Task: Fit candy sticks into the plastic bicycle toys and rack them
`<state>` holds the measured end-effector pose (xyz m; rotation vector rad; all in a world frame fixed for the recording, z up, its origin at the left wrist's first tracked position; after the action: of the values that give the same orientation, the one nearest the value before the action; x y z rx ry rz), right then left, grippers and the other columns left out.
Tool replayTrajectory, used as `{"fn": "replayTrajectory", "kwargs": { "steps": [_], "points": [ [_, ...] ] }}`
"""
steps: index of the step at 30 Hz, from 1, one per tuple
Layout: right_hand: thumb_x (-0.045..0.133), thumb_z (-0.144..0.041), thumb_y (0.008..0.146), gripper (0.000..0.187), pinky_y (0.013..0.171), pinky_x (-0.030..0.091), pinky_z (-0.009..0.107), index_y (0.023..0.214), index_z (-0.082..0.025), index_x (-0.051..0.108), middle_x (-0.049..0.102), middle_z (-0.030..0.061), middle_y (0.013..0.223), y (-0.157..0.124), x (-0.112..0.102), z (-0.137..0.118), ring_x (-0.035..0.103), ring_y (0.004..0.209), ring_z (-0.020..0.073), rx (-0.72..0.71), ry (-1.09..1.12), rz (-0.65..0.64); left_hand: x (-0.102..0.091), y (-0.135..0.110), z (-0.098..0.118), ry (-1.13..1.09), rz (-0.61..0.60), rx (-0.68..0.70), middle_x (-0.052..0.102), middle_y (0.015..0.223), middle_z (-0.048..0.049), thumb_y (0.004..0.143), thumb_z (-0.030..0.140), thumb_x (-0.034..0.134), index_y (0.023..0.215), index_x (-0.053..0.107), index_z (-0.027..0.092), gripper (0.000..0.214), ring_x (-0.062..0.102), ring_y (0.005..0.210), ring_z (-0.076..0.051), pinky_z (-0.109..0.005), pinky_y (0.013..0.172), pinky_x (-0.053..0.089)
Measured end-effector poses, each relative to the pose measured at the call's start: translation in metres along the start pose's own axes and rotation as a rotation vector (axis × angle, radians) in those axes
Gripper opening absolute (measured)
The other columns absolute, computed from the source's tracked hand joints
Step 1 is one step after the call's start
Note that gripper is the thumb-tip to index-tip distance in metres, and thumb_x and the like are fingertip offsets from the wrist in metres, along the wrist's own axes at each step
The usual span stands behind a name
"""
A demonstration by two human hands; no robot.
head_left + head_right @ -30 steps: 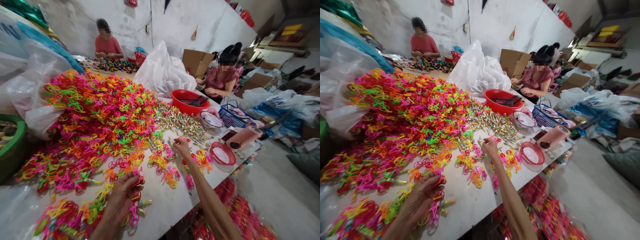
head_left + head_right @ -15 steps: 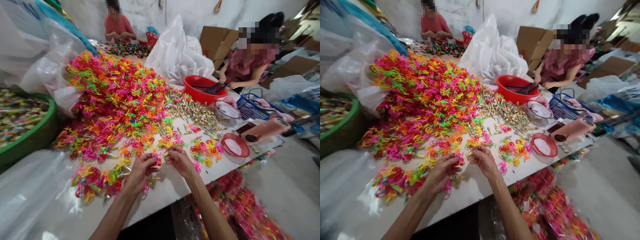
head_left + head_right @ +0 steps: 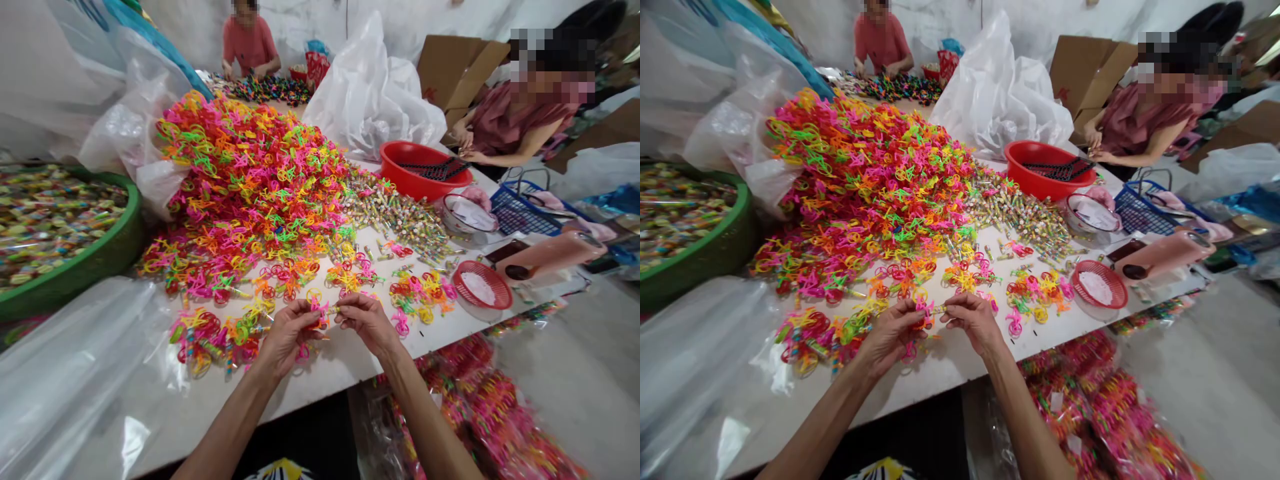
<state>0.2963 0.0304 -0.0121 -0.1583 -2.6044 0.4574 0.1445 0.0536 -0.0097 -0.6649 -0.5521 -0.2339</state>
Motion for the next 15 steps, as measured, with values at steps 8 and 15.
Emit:
{"fn": "replayTrajectory", "kwargs": {
  "steps": [8,15],
  "points": [
    [0.071,-0.024,0.066,0.016,0.049,0.047,0.021,0.08,-0.017,0.068,0.065,0.0008,0.058,-0.008,0.017,0.0,0.059,0.05,0.0109,-0.03,0.072,-0.04,0.006,-0.005,-0.011,0.027,-0.033,-0.042,0.061,0.059,0.0,0.061,0.021,0.07,0.081,0.065,0.014,0.022,0.055,0.048,-0.01,-0.023,0.047,0.048],
    [0.072,-0.029,0.064,0.02,0.046,0.045,0.018,0.076,-0.014,0.066,0.066,0.0023,0.055,-0.012,0.031,0.018,0.059,0.047,0.0104,-0.07,0.112,0.089,-0.001,-0.009,-0.012,0.171,0.041,0.139,0.069,0.075,-0.005,0.062,0.029,0.071,0.092,0.068,0.015,0.034,0.062,0.066,-0.016,-0.025,0.062,0.049]
  ]
}}
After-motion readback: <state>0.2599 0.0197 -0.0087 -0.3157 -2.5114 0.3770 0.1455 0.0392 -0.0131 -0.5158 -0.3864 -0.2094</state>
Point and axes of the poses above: each hand's wrist, its own y-axis towards the middle knuckle, its own x-axis out of the palm, z = x × y, the point moved 4 cm from there along y, towards the middle knuckle
